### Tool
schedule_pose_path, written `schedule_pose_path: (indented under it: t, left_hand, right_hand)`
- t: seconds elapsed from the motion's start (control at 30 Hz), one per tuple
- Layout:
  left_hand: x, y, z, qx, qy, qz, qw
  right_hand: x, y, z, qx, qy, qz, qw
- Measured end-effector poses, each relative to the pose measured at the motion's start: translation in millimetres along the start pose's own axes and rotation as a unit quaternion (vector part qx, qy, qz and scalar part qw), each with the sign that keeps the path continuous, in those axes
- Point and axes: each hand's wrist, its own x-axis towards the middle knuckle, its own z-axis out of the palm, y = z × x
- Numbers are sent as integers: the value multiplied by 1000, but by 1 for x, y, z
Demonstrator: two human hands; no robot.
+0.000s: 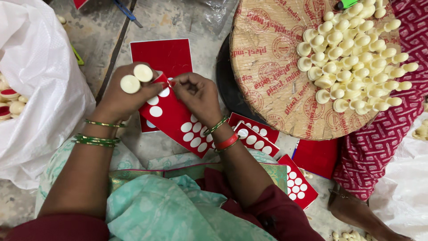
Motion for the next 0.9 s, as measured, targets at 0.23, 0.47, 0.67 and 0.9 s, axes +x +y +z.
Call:
schedule_pose_path:
  t: [0.23,0.47,0.67,0.9]
  left_hand:
    - [3,4,-1,165,-13,45,985]
    - [1,6,3,174,-26,95,980]
    - [-1,18,15,181,-28,121,976]
    - [2,27,20,194,-22,106,975]
  right_hand:
    - [10,-20,-9,-83,77,-30,993]
    - [-25,-60,26,-285,194,-298,890]
    - [-30,-73,25,-373,193,-374,827]
    - [-29,-72,24,-393,170,-393,814]
